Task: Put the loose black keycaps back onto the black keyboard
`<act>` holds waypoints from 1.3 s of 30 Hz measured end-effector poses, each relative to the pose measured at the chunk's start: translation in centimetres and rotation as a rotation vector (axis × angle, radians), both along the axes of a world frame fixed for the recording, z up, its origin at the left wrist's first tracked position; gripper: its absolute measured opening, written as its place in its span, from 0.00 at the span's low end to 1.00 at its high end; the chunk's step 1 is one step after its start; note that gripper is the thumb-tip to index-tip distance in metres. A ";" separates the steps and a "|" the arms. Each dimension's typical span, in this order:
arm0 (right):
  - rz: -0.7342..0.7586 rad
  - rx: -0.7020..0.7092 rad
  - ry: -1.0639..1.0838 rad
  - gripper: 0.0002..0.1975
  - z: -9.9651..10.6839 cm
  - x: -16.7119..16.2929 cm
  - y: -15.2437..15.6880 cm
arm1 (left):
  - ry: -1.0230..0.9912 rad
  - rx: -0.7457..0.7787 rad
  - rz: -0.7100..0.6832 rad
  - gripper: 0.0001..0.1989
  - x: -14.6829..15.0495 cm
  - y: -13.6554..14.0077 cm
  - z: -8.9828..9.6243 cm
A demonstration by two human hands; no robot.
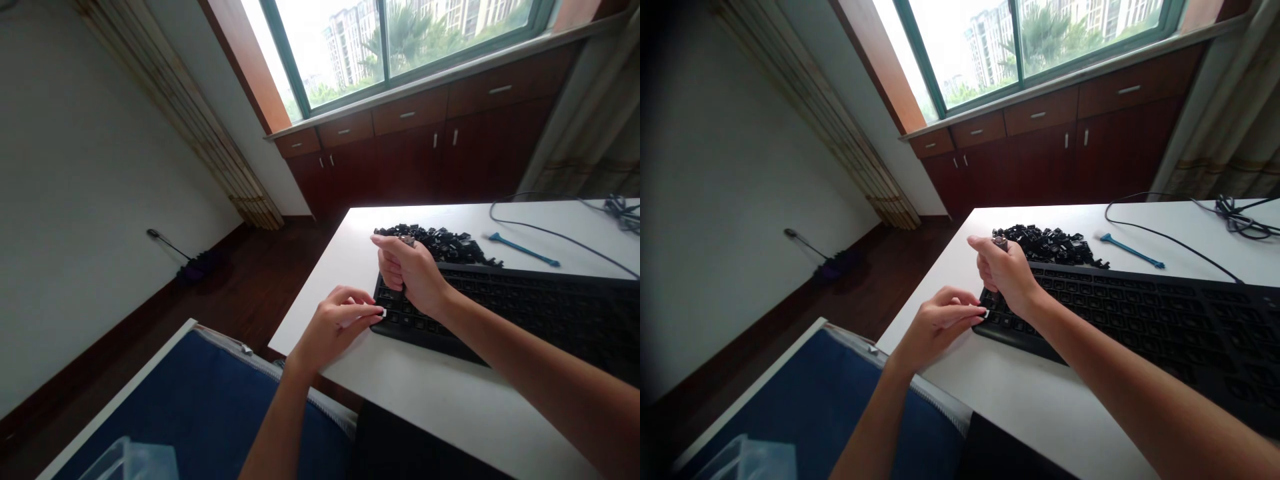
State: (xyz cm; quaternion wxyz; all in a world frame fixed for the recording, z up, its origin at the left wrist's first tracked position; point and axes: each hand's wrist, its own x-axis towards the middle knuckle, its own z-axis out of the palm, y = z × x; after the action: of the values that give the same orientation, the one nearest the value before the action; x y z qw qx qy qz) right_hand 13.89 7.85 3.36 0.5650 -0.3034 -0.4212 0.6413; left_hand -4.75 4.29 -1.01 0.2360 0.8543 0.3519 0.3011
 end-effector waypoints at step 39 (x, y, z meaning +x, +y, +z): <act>-0.036 0.005 -0.010 0.21 0.0 0.3 -0.1 | 0.017 0.142 -0.143 0.16 -0.8 1.6 -0.2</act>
State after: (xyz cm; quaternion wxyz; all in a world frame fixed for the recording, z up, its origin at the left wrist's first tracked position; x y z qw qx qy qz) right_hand 14.14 7.73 3.40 0.5752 -0.3127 -0.4200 0.6285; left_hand -5.56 5.93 -1.19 0.1929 0.8944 0.2696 0.3004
